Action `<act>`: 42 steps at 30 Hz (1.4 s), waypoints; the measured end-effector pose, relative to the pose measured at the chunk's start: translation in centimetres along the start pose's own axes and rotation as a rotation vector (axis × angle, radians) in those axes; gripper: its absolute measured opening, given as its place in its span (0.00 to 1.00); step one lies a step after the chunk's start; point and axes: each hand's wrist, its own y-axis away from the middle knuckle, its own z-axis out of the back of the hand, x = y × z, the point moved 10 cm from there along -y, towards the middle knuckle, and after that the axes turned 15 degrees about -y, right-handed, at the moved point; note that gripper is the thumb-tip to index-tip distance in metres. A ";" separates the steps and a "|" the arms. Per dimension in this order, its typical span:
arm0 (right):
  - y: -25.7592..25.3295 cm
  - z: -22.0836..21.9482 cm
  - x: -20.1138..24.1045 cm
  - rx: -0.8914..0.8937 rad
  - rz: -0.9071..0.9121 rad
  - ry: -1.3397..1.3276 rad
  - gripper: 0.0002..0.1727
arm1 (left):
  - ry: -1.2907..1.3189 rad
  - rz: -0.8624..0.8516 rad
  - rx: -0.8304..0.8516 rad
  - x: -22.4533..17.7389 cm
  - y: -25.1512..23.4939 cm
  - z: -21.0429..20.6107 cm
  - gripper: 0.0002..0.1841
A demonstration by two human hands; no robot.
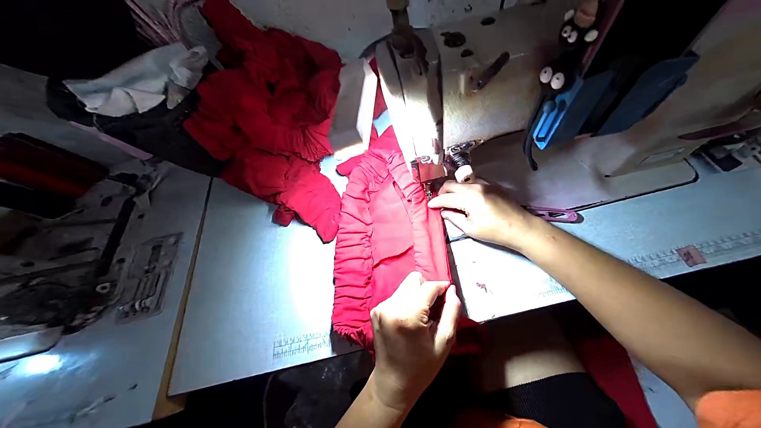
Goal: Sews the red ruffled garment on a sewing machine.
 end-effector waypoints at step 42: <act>4.8 -1.0 7.5 0.091 0.403 -0.259 0.12 | 0.174 0.012 0.021 0.8 -0.2 -0.5 0.09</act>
